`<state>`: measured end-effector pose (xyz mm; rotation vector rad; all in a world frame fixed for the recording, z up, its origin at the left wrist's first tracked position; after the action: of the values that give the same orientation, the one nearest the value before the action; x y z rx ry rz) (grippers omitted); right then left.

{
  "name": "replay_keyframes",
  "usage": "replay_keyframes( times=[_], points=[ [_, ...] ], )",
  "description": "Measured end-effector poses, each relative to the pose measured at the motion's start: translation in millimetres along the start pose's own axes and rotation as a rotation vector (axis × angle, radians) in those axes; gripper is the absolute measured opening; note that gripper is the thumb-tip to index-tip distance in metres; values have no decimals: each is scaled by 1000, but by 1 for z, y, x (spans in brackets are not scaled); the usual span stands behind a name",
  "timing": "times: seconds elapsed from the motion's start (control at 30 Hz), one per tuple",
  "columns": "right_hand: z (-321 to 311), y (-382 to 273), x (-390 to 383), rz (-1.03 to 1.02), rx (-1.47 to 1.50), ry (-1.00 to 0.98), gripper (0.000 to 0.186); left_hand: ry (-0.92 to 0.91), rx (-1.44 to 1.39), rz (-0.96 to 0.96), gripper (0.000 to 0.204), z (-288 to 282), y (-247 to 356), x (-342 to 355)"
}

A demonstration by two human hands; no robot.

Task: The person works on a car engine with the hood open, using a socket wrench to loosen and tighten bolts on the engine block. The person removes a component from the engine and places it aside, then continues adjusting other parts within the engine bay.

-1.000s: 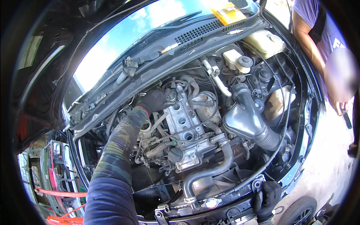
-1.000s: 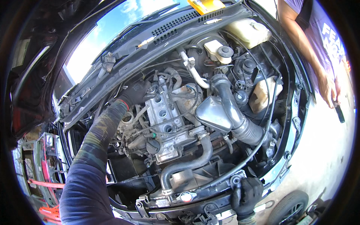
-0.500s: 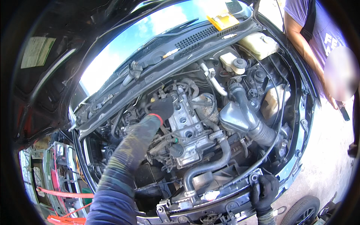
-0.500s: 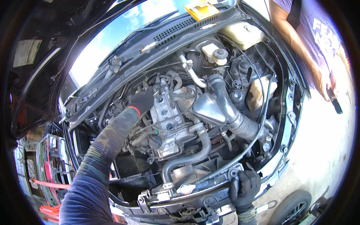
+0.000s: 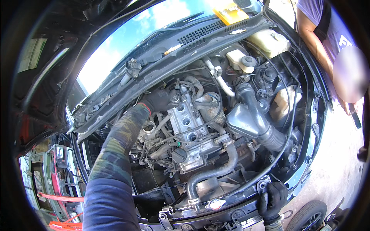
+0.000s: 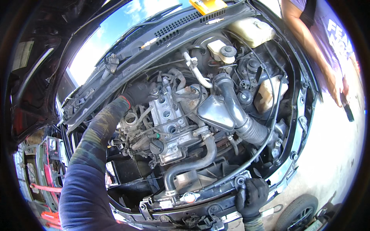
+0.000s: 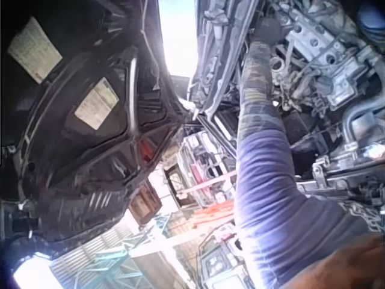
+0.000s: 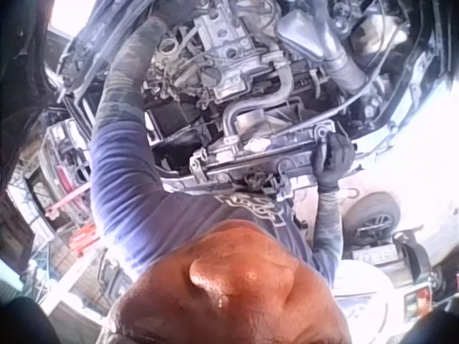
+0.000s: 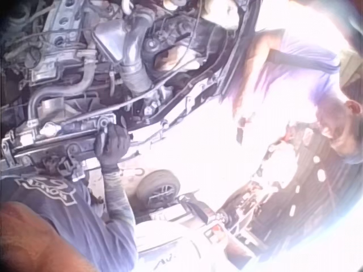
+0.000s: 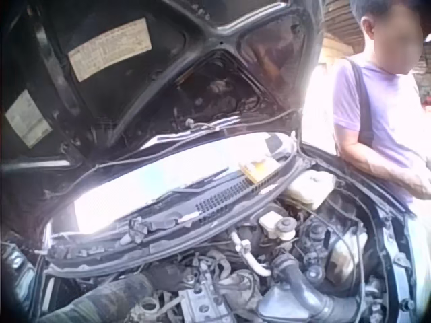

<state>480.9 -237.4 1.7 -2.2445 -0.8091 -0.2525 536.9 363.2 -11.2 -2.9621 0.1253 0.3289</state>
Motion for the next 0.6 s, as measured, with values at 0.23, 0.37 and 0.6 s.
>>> replay_keyframes(
  times=[0.23,0.37,0.6],
  points=[
    [-1,-5,4,-11,-9,20,25,96,-149,-750,70,6,73,-9],
    [0,-5,2,-11,-30,31,26,-45,-441,-964,68,15,72,3],
    [0,-2,2,-9,-23,28,25,-42,-142,-338,52,-1,4,3]
  ],
)
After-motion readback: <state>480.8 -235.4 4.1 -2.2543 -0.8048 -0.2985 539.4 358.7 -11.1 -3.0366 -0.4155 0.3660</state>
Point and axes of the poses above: each hand's wrist, its own x-axis towards the middle knuckle, its own z-axis out of the palm, y = z × x, the point moved 3 cm from there along x, towards the middle knuckle, and after that the axes turned 3 degrees about y, right-handed, at the moved point
